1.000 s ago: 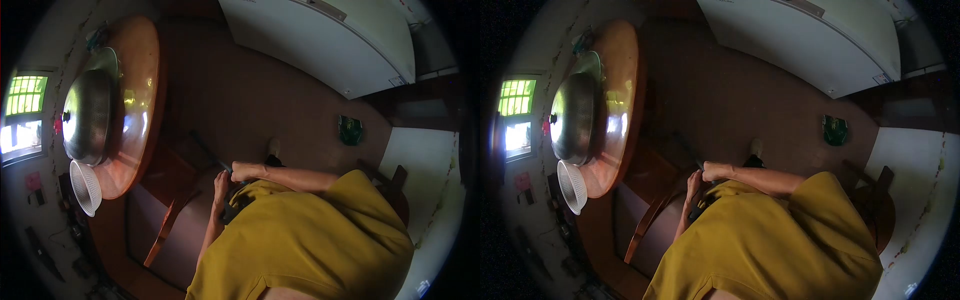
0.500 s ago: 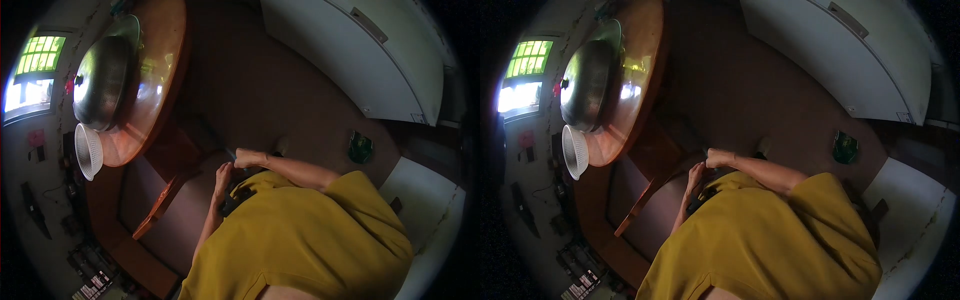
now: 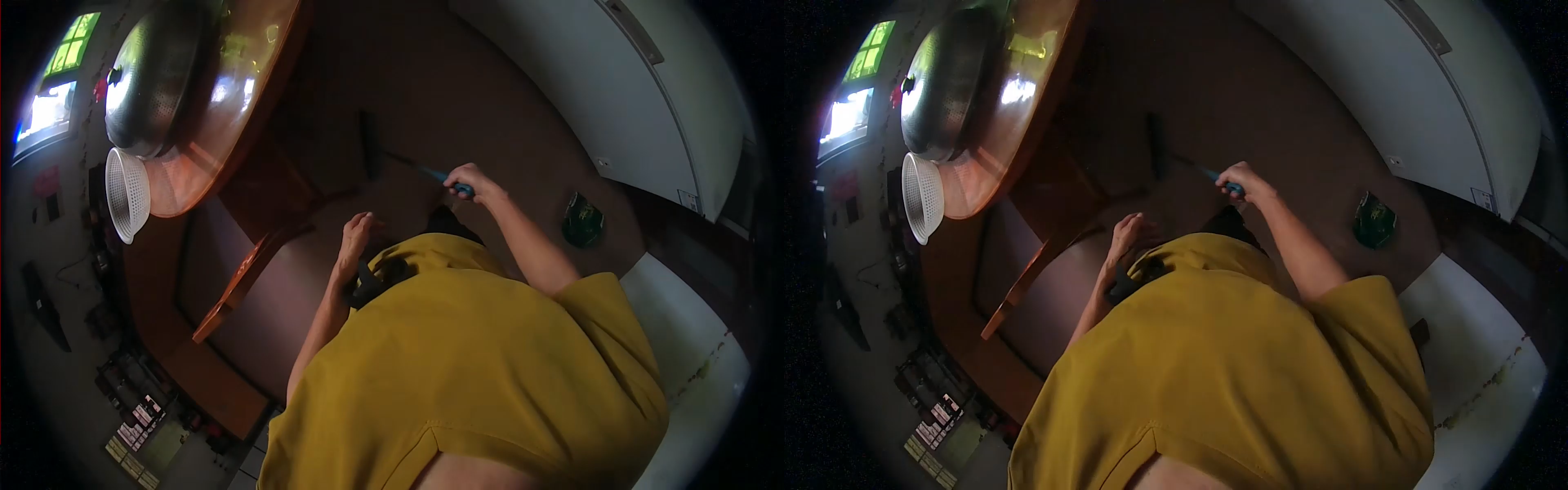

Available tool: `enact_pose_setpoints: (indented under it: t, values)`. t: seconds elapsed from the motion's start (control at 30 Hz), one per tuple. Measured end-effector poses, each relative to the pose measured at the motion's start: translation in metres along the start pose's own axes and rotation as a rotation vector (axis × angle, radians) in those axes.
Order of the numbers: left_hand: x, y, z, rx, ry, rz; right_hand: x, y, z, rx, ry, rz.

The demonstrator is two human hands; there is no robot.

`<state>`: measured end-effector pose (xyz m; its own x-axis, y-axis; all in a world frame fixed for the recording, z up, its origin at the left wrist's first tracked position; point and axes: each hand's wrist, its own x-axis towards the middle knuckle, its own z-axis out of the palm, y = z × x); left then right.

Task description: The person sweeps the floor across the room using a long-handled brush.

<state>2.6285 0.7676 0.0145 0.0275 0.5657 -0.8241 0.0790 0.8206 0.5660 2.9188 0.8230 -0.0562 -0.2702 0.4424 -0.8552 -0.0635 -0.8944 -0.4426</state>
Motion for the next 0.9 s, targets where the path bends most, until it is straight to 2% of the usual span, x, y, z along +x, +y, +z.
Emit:
enact_pose_setpoints:
  t: [0.13,0.23,0.37,0.6,0.67,0.8,0.9]
  values:
    - [0.011,0.01,0.021,0.034,-0.069,-0.001,-0.058,0.034,-0.065,0.122,0.078,0.011]
    - [0.021,0.017,0.036,0.083,-0.119,-0.01,-0.095,0.073,-0.095,0.329,0.179,0.018]
    - [0.039,0.022,0.053,0.132,-0.188,-0.003,-0.134,0.109,-0.118,0.433,0.241,-0.001]
    - [0.045,0.059,0.089,0.289,-0.242,0.004,-0.149,0.109,-0.087,0.382,0.183,-0.129]
    - [0.045,0.068,0.094,0.359,-0.259,0.024,-0.151,0.092,-0.069,0.192,0.277,-0.19]
    - [0.046,0.084,0.102,0.402,-0.305,0.025,-0.15,0.079,-0.042,0.206,0.385,-0.176]
    - [0.051,0.091,0.105,0.466,-0.32,0.01,-0.139,0.063,-0.034,0.116,0.408,-0.25]
